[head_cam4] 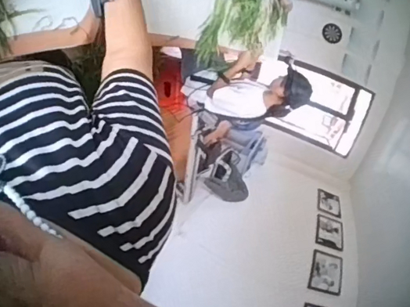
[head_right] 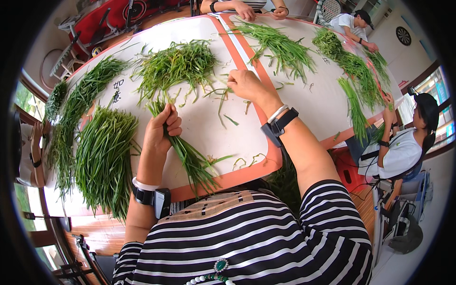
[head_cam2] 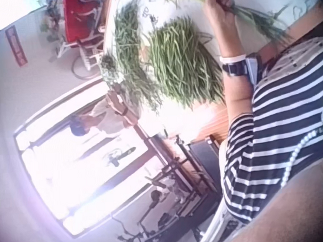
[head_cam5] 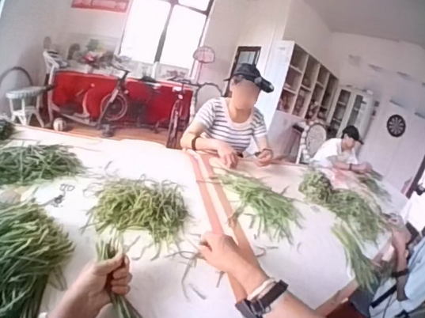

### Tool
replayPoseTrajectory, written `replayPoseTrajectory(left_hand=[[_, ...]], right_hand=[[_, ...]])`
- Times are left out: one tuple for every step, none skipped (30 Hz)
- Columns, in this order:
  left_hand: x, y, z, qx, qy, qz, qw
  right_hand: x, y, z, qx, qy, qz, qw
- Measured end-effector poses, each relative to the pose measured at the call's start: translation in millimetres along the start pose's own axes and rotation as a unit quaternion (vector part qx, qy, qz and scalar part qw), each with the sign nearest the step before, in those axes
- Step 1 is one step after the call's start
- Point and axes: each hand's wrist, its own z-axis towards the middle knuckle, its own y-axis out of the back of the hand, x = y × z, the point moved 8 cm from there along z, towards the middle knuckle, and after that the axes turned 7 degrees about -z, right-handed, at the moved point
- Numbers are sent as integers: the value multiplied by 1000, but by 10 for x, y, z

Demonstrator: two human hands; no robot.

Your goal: The person sorts a large quantity of green vegetables on a table, gathering them into bunches, placing them into a cardboard box, and carrying the box inside.

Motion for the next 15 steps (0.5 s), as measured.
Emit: replayPoseTrajectory(left_hand=[[0, 9, -4, 0, 0, -3, 1000], [3, 6, 14, 2, -1, 0, 1000], [7, 11, 20, 0, 0, 2, 1000], [7, 9, 24, -2, 1, 5, 1000], [2, -2, 23, -3, 0, 8, 1000], [17, -19, 24, 2, 5, 12, 1000], [20, -9, 19, 2, 4, 8, 1000], [15, 2, 19, 2, 2, 5, 1000], [17, 10, 18, 0, 3, 9, 1000], [22, -14, 23, 6, 7, 13, 1000], [21, -27, 25, 3, 6, 12, 1000], [23, -20, 24, -1, 5, 10, 1000], [25, -27, 25, 0, 1, 14, 1000], [33, -34, 11, 5, 4, 18, 1000], [34, -25, -6, 0, 5, 17, 1000]], right_hand=[[71, 26, -26, 8, 1, 66, 998], [129, 74, -60, 15, 1, 131, 991], [176, 122, -118, 46, 4, 119, 992], [134, 146, -147, 42, 3, 120, 992], [135, 155, -176, 47, 37, 52, 997], [141, 173, -222, 52, 67, -17, 996], [107, 150, -232, 75, 33, 13, 997], [92, 140, -201, 69, 28, 14, 997], [26, 71, -171, 79, 4, 29, 996], [-18, 20, -143, 86, -20, 44, 995], [-10, 11, -118, 64, -15, 48, 997], [5, -49, -86, 60, -20, 49, 997], [71, -65, -42, 39, -1, 8, 999], [139, -78, 0, 19, 18, -33, 999], [210, -86, 14, 10, 18, -20, 1000]])
